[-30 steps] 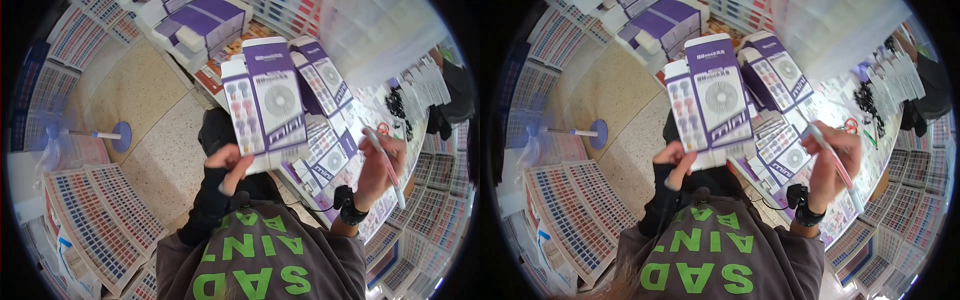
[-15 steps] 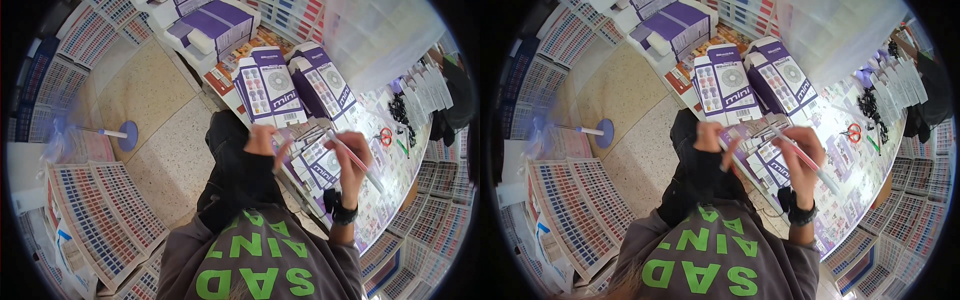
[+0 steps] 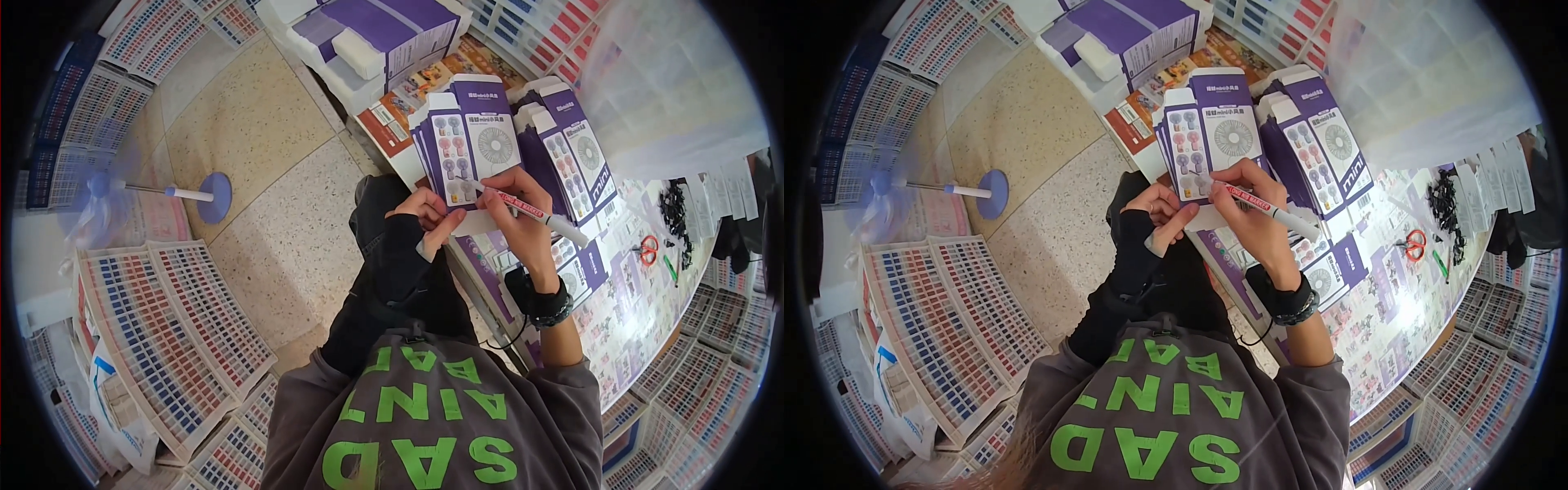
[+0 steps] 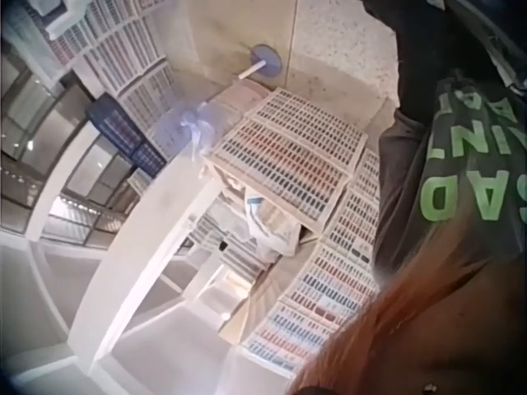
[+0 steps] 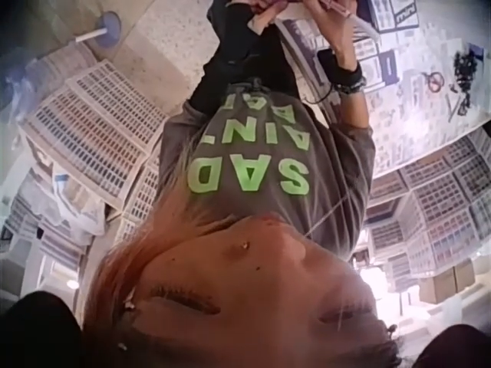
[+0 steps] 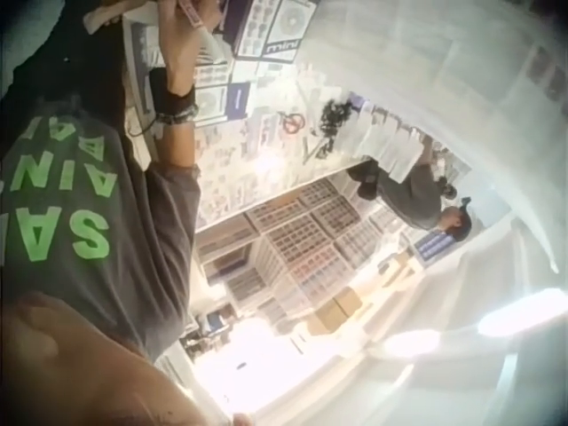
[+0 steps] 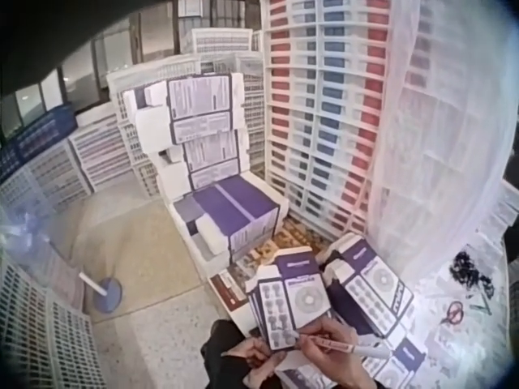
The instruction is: Manually marking specific points on product boxes with a pen.
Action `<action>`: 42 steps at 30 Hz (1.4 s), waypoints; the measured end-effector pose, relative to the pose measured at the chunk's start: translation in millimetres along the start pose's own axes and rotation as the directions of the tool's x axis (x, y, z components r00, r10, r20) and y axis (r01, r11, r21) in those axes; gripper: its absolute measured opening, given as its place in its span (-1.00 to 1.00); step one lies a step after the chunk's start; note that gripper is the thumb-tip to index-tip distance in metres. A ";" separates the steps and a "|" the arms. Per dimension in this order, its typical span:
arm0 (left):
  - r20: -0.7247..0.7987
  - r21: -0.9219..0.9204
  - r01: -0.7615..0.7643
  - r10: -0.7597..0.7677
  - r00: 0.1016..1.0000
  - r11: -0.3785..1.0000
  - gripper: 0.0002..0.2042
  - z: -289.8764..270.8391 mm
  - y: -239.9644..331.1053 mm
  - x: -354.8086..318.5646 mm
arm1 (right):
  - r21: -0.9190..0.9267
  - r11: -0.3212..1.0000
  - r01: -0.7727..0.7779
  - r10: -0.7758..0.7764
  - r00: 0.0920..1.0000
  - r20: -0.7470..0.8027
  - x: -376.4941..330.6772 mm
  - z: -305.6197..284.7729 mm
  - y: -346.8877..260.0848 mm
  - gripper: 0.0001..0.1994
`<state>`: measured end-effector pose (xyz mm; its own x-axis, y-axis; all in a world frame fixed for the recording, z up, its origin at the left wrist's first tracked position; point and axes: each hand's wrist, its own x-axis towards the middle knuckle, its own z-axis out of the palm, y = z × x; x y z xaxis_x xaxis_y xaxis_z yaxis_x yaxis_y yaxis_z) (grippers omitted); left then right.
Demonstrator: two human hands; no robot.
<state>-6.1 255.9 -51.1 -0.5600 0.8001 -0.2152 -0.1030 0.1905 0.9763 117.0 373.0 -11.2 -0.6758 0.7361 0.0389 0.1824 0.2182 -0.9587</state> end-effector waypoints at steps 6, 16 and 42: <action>0.016 -0.023 0.030 -0.029 0.999 0.999 -0.78 1.0 -0.4 0.7 | -0.060 0.998 0.010 -0.009 1.000 0.016 -0.1 -1.1 6.6 -0.89; 0.093 0.018 -0.052 0.051 0.994 0.998 -0.82 -3.0 33.5 -42.3 | 0.160 0.915 0.369 -0.282 0.871 -0.402 -67.9 -75.4 -50.9 -0.77; -0.200 0.255 -0.222 0.276 0.940 0.941 -0.72 10.2 -5.2 -17.2 | 0.012 0.998 0.069 -0.070 0.997 0.024 -11.0 -11.5 -9.8 -0.87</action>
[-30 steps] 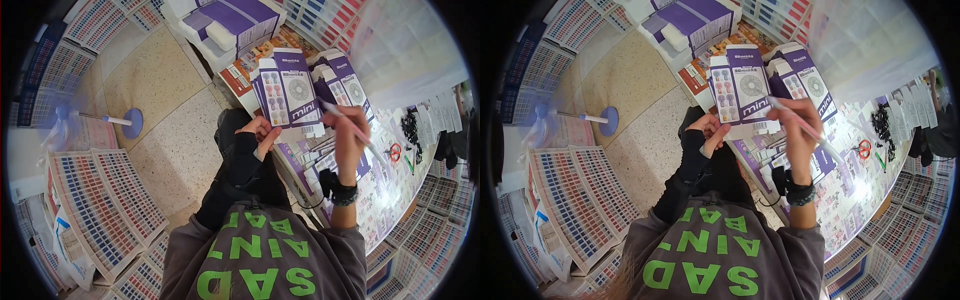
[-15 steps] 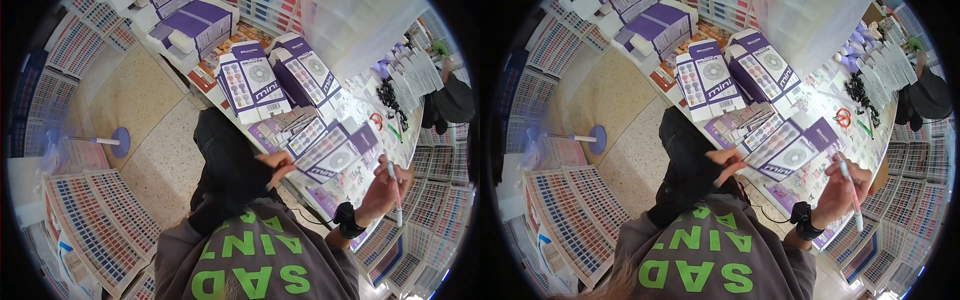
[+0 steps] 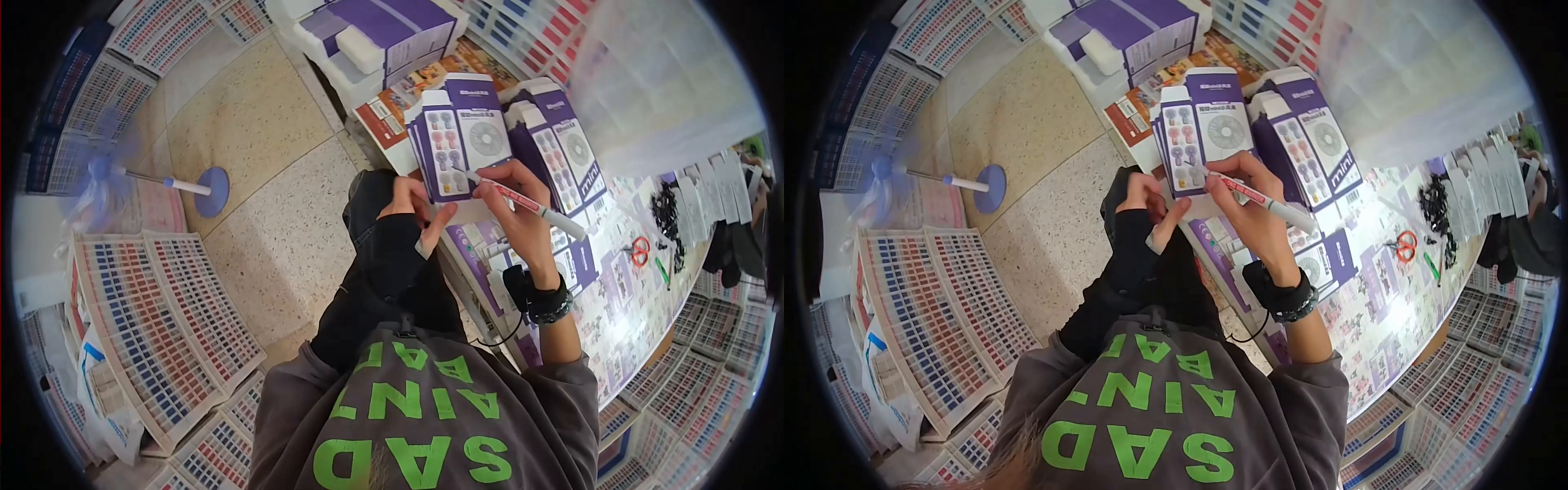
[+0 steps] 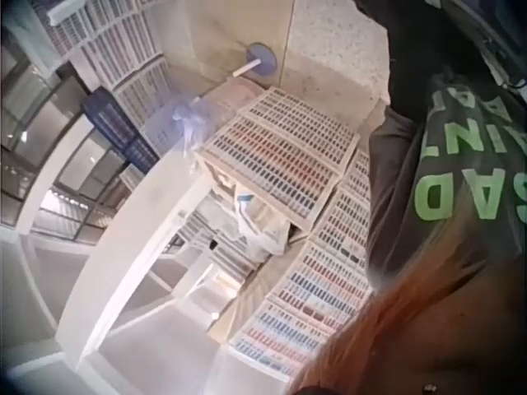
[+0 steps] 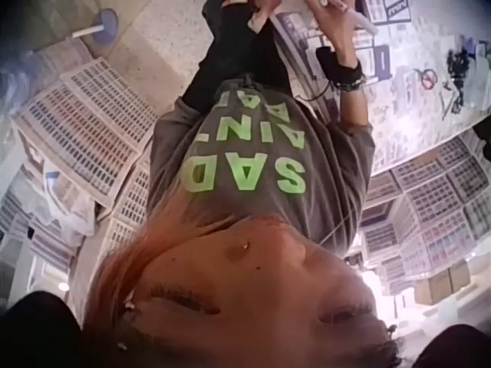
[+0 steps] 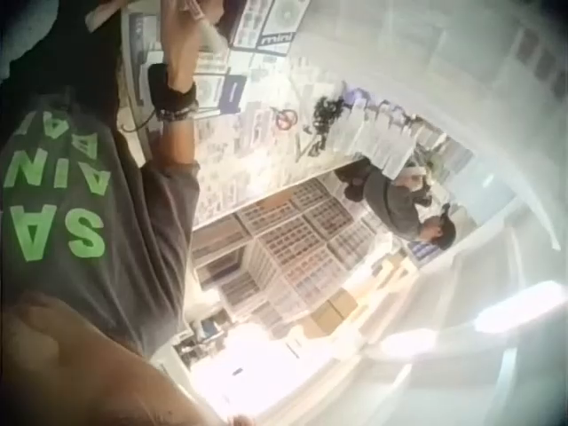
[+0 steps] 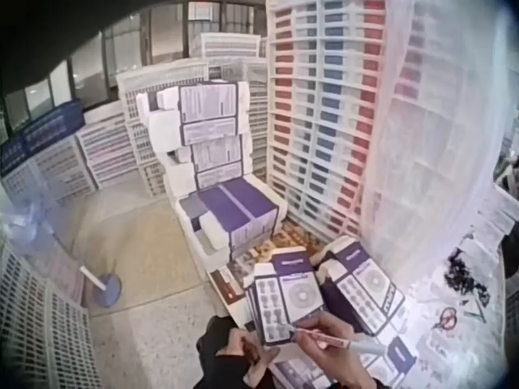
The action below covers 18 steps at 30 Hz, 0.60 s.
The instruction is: Manually marking specific points on product boxes with a pen.
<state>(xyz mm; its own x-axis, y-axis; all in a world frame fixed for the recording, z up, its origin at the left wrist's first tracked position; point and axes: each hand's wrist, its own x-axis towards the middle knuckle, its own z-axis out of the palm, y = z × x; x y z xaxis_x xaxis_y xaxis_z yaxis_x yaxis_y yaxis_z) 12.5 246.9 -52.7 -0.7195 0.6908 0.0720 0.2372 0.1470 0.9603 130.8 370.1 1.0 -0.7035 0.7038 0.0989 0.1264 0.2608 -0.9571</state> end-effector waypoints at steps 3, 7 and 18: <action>0.102 0.008 0.078 -0.079 0.992 0.997 -0.76 -1.7 -4.7 1.8 | -0.001 0.999 -0.048 0.048 0.998 0.031 8.1 7.4 7.5 -0.87; 0.151 -0.016 0.111 -0.107 0.983 0.994 -0.76 -2.1 -2.1 6.1 | -0.002 0.997 -0.083 0.084 0.996 0.013 9.4 9.9 10.8 -0.88; 0.181 -0.057 0.089 -0.077 0.980 0.994 -0.79 -9.1 3.7 1.6 | 0.160 0.987 0.012 0.010 0.991 -0.134 -4.5 -2.0 -7.7 -0.89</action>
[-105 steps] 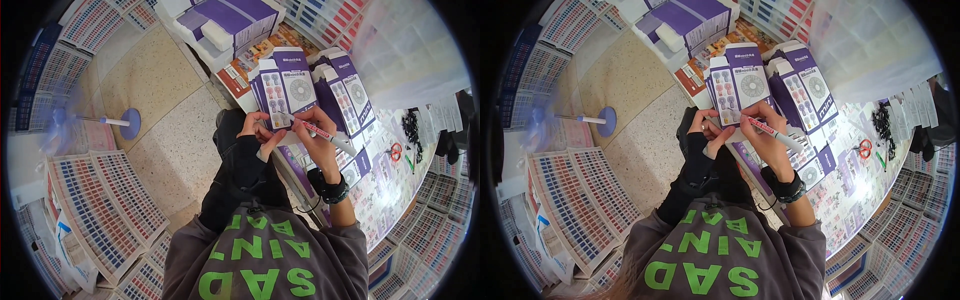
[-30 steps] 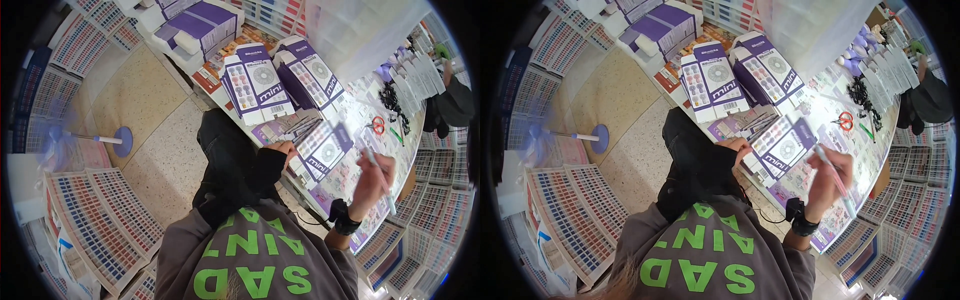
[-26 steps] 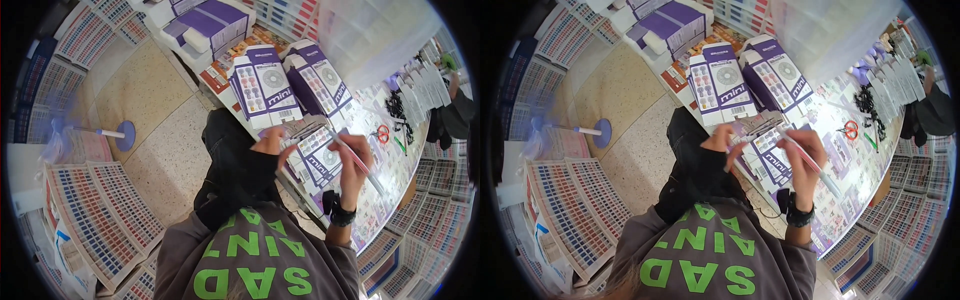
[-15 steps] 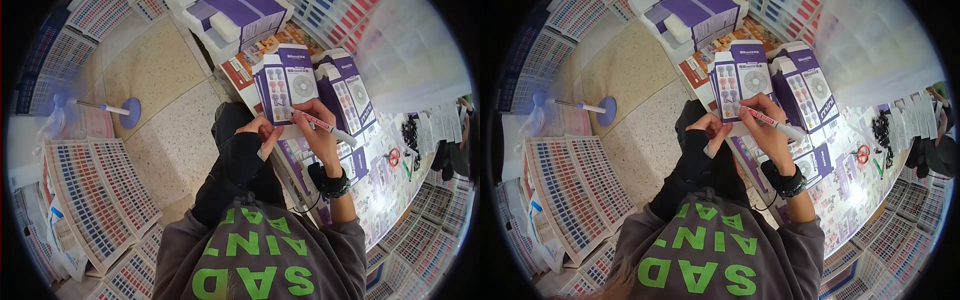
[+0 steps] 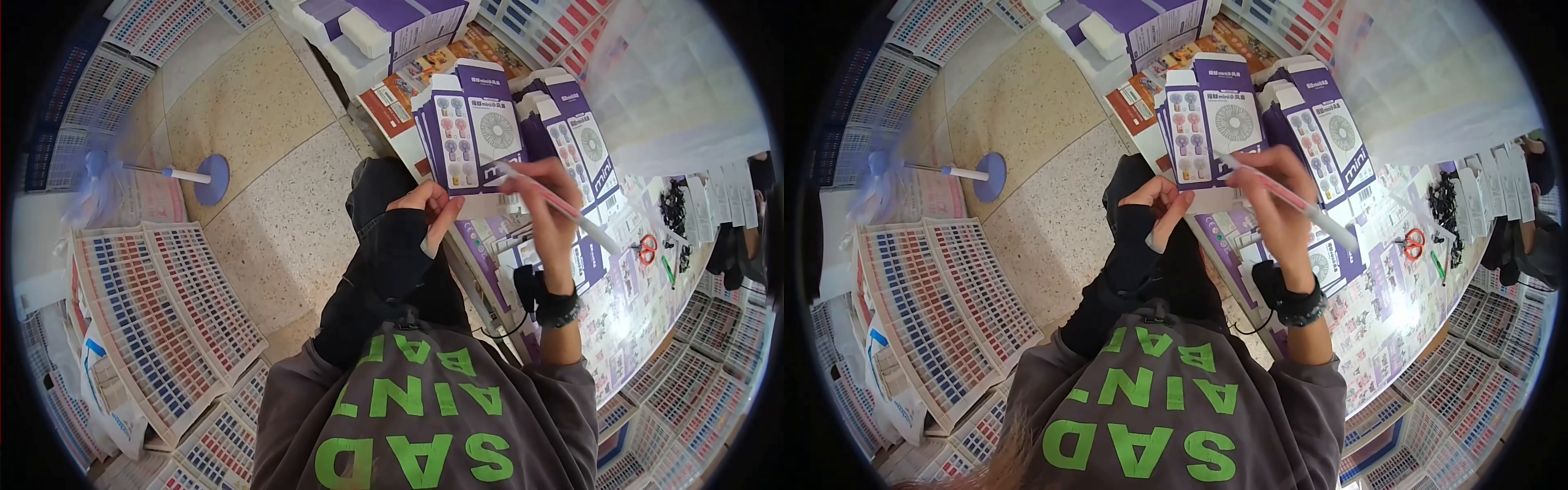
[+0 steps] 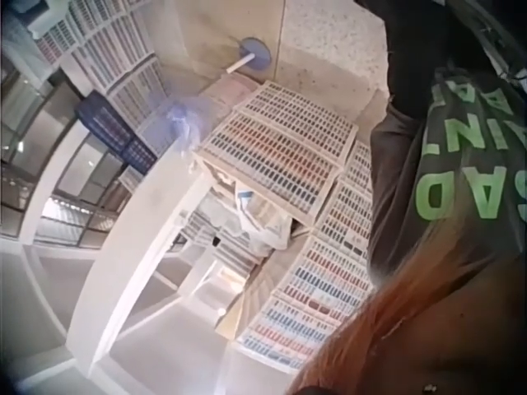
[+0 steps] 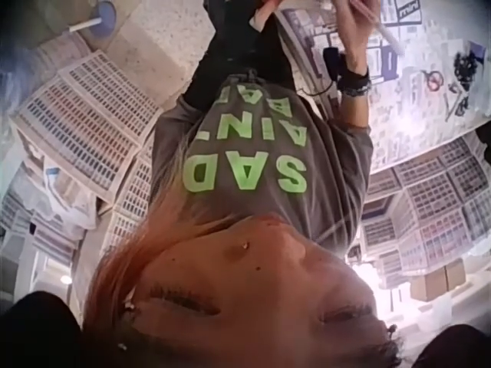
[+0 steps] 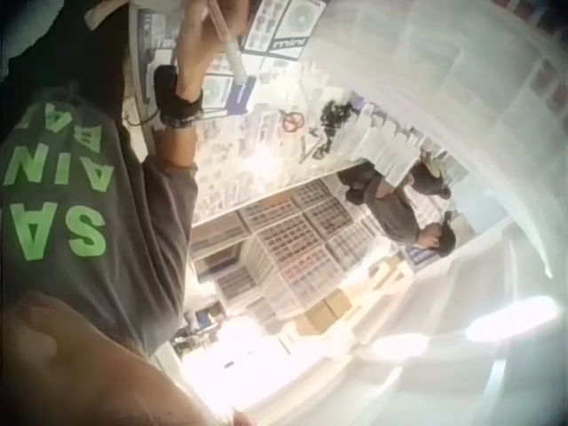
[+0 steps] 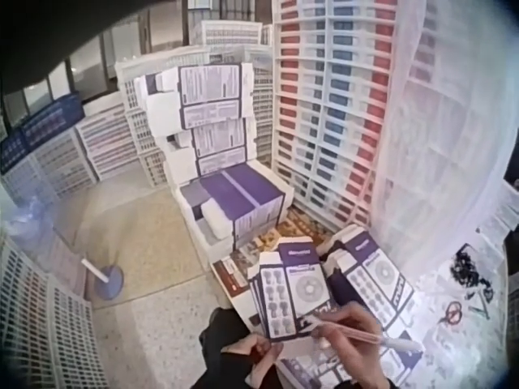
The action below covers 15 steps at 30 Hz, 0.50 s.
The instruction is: Manually marking specific points on product boxes with a pen.
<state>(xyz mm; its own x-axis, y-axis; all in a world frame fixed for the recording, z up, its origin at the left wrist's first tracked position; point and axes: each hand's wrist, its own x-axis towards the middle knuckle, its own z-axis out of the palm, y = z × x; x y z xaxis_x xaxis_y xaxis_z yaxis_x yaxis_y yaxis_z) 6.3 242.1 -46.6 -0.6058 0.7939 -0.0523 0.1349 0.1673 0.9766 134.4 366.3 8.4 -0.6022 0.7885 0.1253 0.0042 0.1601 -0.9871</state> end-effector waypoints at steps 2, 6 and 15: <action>0.008 -0.080 -0.025 0.026 1.000 0.997 -0.82 -3.2 5.2 -5.6 | -0.011 0.998 0.059 -0.060 0.996 -0.062 -14.1 -18.8 -26.3 -0.88; 0.119 -0.268 0.052 -0.020 0.993 0.962 -0.86 -7.3 30.0 -29.8 | -0.041 0.976 0.212 -0.216 0.947 -0.237 -56.8 -57.2 -57.5 -0.79; 0.549 -0.202 0.135 -0.002 0.836 0.970 -0.85 57.0 22.6 -87.6 | -0.107 0.922 0.371 -0.384 0.849 -0.364 -160.9 -99.7 -72.9 -0.74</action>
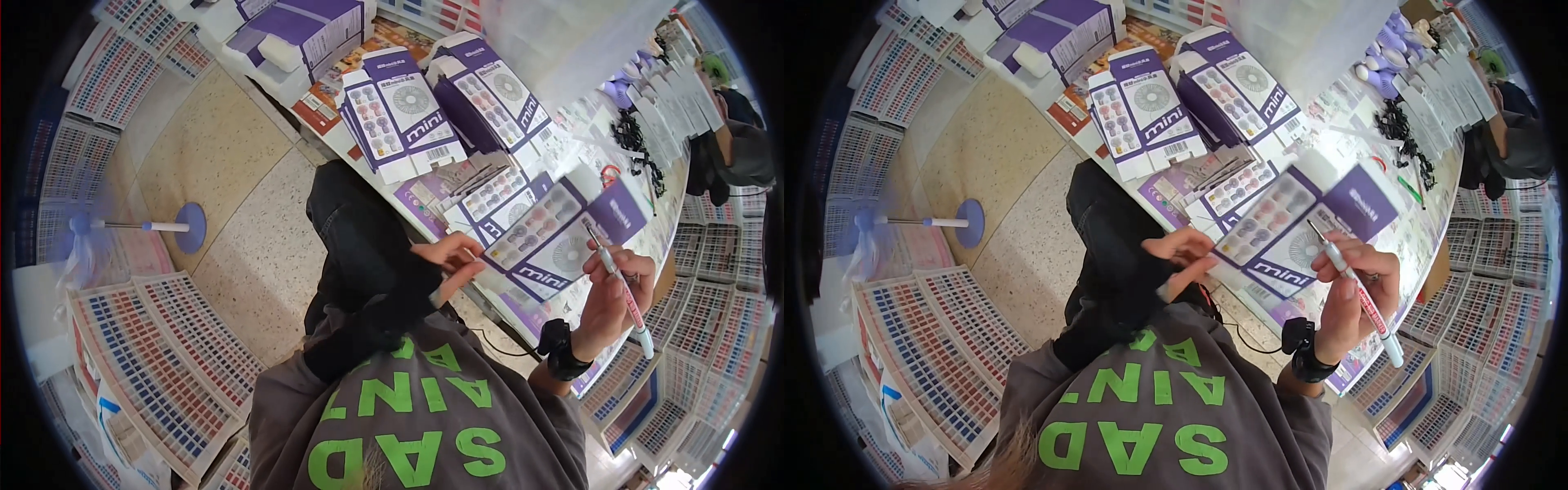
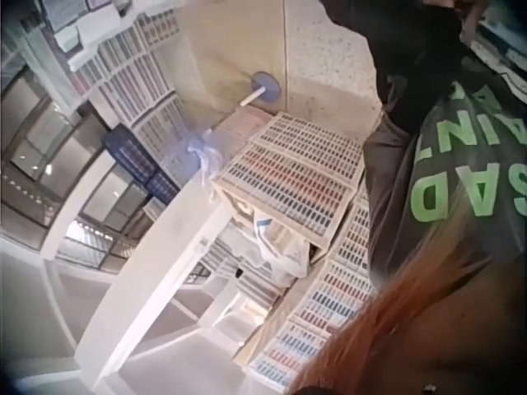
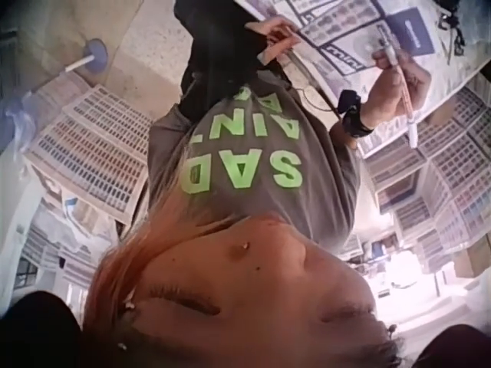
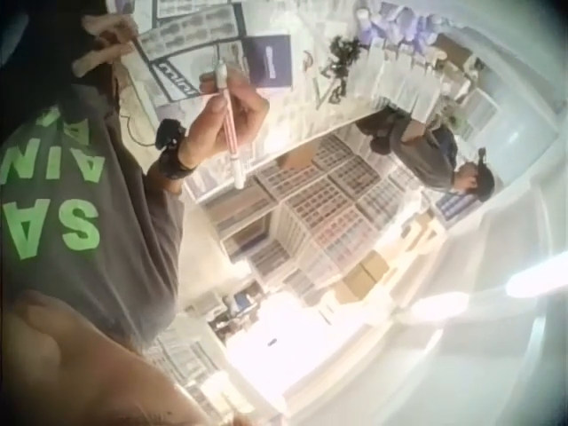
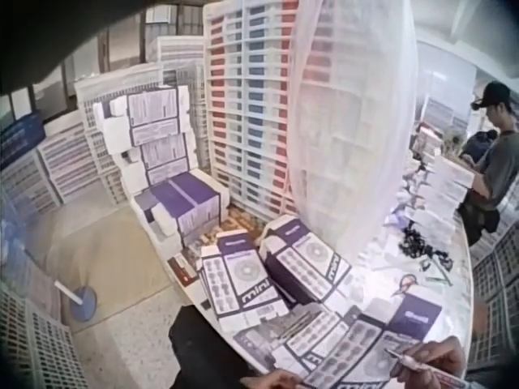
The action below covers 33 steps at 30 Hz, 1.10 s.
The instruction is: Manually marking specific points on product boxes with a pen.
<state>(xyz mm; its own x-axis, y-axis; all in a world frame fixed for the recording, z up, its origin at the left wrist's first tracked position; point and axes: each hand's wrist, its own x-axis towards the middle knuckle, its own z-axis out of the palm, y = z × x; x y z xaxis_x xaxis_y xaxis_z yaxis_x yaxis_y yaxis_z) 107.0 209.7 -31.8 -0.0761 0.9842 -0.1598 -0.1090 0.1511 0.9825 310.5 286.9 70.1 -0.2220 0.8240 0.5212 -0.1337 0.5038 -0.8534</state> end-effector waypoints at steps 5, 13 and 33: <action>-0.087 0.525 -0.127 0.202 0.976 0.842 -0.73 3.6 -27.1 28.9 | -0.043 0.969 -0.243 0.241 0.969 -0.053 -14.1 6.9 23.9 -0.82; -0.451 0.785 -0.073 0.648 0.614 0.616 -0.56 -68.6 8.9 45.0 | -0.077 0.930 -0.358 0.364 0.879 0.308 46.7 102.5 77.6 -0.89; -0.551 0.171 0.034 0.067 0.832 0.985 -0.39 -103.7 -5.6 58.7 | -0.265 0.886 -0.380 0.463 0.755 0.464 70.5 161.6 140.5 -0.92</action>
<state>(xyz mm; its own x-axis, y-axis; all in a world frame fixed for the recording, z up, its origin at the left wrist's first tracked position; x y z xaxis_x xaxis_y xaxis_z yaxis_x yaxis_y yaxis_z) 0.4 257.1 -56.6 -0.6165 0.7782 -0.1196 0.0596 0.1977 0.9785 120.0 373.9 -13.4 -0.6779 0.7351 -0.0019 0.2214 0.2017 -0.9541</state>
